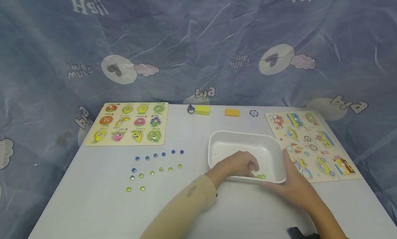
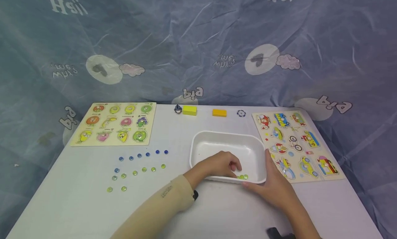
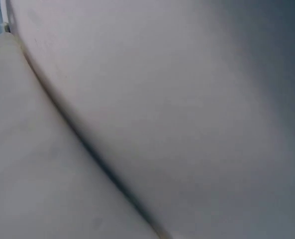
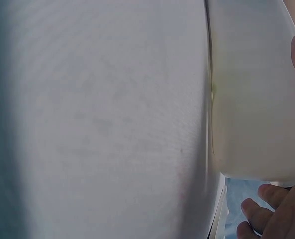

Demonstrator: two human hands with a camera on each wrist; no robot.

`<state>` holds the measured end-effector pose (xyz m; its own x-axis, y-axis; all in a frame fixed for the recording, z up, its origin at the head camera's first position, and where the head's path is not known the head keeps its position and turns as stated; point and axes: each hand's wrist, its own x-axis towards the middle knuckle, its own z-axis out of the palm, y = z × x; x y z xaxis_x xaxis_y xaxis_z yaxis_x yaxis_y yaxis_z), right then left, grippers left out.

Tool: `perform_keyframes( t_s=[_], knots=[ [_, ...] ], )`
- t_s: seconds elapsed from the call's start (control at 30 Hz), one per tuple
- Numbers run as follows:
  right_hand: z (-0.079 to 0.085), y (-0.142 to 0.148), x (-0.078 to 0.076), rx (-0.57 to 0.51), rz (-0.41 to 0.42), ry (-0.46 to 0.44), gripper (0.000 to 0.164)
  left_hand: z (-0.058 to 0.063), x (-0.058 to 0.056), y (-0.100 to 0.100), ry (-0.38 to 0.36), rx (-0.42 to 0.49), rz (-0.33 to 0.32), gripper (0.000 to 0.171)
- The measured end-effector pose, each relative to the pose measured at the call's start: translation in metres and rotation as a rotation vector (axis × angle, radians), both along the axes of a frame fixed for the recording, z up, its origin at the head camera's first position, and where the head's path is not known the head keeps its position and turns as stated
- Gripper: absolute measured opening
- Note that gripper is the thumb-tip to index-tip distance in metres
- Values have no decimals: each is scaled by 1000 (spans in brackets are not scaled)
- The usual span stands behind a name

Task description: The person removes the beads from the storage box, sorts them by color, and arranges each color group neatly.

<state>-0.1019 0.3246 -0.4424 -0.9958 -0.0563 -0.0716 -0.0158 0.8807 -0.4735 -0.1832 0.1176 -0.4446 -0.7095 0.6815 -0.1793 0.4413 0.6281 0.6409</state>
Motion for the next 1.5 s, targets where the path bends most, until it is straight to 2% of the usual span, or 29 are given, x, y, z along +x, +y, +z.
perform_keyframes(
  t_s=[0.4,0.87,0.97,1.07,1.17,1.27,1.37,1.5],
  knots=[
    [1,0,-2,13,1,-7,130,8,2,4,-118,-31,-5,11],
    [2,1,-2,7,6,-1,131,10,3,4,-85,-31,-42,6],
    [1,1,-2,4,6,-1,130,12,2,3,-36,-18,-45,7],
    [0,1,-2,0,5,1,130,13,0,3,25,32,-36,8],
    [-1,1,-2,-3,7,-1,129,22,-1,0,56,110,-13,9],
    [-2,1,-2,-1,12,-7,130,38,1,-10,62,181,5,14],
    [-2,1,-2,10,3,-10,131,58,4,-29,57,273,7,17],
    [-2,-1,-1,13,-10,-24,133,82,12,-64,60,355,28,18]
  ],
)
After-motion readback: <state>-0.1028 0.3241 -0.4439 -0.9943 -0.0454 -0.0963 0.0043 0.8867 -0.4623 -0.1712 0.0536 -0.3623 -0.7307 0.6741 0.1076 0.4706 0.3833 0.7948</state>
